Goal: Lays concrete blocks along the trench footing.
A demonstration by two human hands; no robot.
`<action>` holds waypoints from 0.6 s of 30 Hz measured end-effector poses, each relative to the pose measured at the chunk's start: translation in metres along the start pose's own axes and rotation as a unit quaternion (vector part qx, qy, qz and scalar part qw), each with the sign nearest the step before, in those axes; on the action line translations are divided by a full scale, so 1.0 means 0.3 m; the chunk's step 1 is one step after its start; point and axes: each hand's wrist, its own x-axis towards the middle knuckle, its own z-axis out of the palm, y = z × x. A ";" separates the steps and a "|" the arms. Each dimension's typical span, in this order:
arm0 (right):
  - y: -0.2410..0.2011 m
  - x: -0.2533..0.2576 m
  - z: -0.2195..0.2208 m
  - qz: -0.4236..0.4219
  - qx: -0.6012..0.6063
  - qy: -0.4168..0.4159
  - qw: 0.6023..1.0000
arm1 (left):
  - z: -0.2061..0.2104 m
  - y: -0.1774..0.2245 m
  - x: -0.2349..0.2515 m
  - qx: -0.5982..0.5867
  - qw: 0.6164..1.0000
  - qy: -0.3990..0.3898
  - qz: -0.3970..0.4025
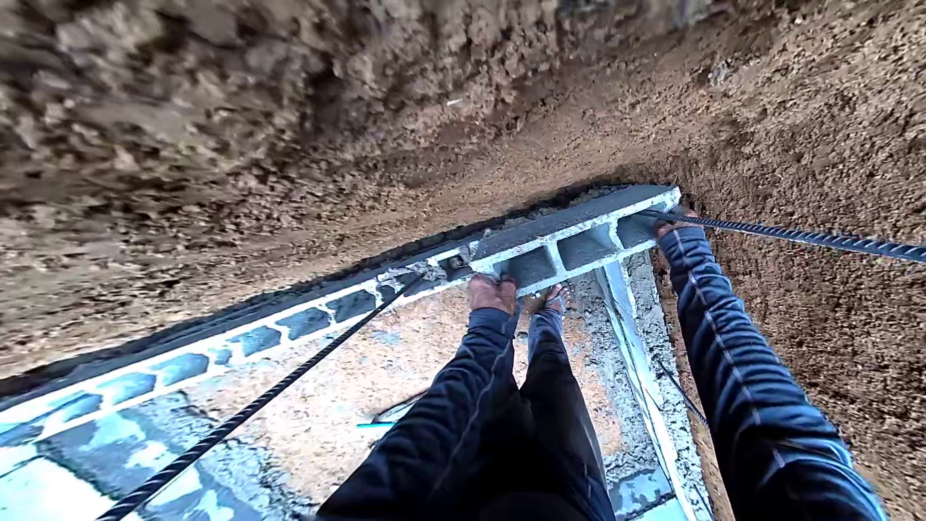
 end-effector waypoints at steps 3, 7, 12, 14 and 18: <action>0.017 0.002 0.016 0.007 0.007 0.000 1.000 | -0.005 -0.008 0.002 0.013 1.000 -0.015 -0.004; 0.002 -0.004 0.002 0.000 0.012 0.004 1.000 | -0.028 0.013 -0.004 0.006 0.999 -0.022 -0.025; 0.015 0.004 0.001 -0.006 -0.005 0.007 1.000 | -0.023 0.012 -0.001 -0.001 0.999 -0.024 -0.029; 0.016 0.006 0.010 0.000 -0.008 0.011 1.000 | -0.015 0.002 -0.003 -0.006 1.000 -0.022 -0.018; 0.020 0.012 0.001 0.007 -0.017 0.010 1.000 | -0.015 0.023 -0.024 -0.001 1.000 -0.021 -0.020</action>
